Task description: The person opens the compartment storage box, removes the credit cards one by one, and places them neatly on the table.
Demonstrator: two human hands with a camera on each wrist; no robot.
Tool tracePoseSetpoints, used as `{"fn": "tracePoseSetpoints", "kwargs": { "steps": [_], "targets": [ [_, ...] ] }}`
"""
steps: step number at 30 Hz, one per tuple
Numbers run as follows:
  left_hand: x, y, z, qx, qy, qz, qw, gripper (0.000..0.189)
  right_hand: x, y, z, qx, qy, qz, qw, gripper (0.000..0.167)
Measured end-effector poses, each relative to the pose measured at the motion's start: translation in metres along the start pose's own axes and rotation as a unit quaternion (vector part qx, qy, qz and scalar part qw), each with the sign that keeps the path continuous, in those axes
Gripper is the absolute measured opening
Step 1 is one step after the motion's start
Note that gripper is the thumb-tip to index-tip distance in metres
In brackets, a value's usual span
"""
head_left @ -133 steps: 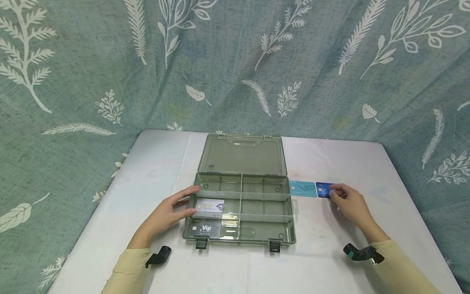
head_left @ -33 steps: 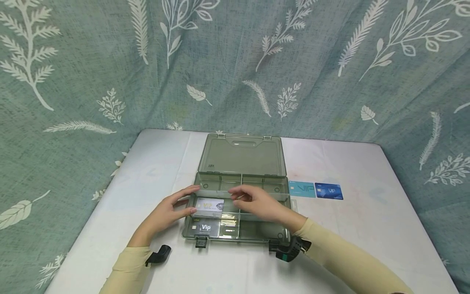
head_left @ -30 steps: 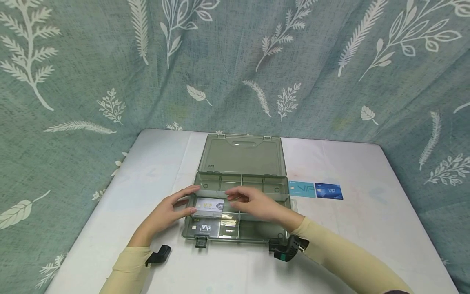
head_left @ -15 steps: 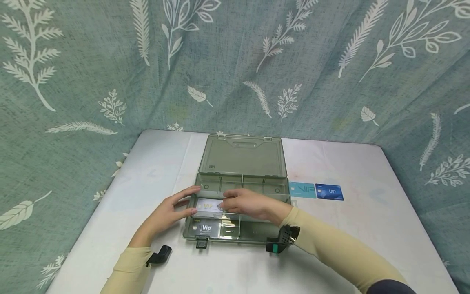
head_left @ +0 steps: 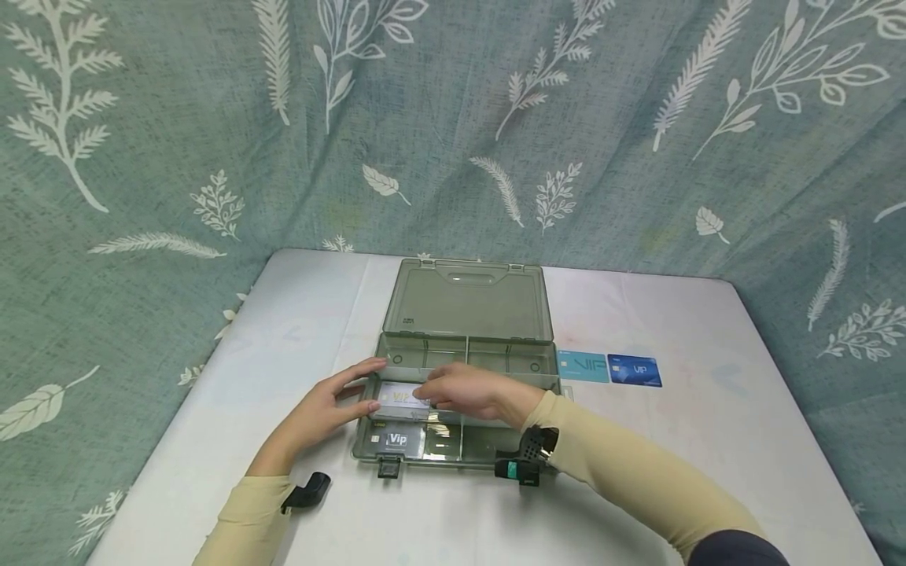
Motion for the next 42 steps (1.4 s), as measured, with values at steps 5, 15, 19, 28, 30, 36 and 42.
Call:
{"fn": "tracePoseSetpoints", "kwargs": {
  "steps": [5, 15, 19, 28, 30, 36, 42],
  "targets": [
    [0.000, 0.000, 0.000, 0.000, -0.002, 0.001, 1.0000, 0.063, -0.006, 0.001, -0.001, -0.021, -0.004, -0.003, 0.9998, 0.075],
    [-0.001, 0.001, 0.000, 0.001, 0.000, 0.001, 1.0000, 0.063, -0.009, 0.004, -0.002, -0.047, -0.006, 0.005, 0.9989, 0.061],
    [-0.001, 0.000, 0.000, -0.001, 0.001, 0.002, 1.0000, 0.063, -0.006, 0.006, -0.001, -0.036, 0.004, 0.011, 0.9993, 0.069],
    [-0.001, 0.002, 0.000, 0.001, 0.001, 0.001, 1.0000, 0.062, 0.004, 0.001, 0.000, -0.042, -0.009, 0.038, 0.9984, 0.072],
    [-0.001, 0.002, 0.001, 0.002, 0.002, 0.001, 1.0000, 0.062, 0.006, 0.000, 0.000, -0.046, -0.012, 0.043, 0.9979, 0.072],
    [-0.001, 0.002, 0.001, 0.006, -0.001, 0.006, 1.0000, 0.063, 0.012, -0.003, -0.001, -0.008, -0.006, 0.065, 0.9979, 0.067],
    [-0.001, 0.003, 0.000, 0.012, -0.006, 0.010, 0.9999, 0.063, 0.017, -0.005, 0.000, 0.056, 0.009, 0.089, 0.9944, 0.068]
  ]
}}
Point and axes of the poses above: each hand's wrist, its own x-axis away from the middle knuckle, its own z-axis out of the back of the hand, y = z × x, the point moved 3 cm from there along -x, towards the middle knuckle, and after that the axes turned 10 degrees about y, right-handed, at the moved point
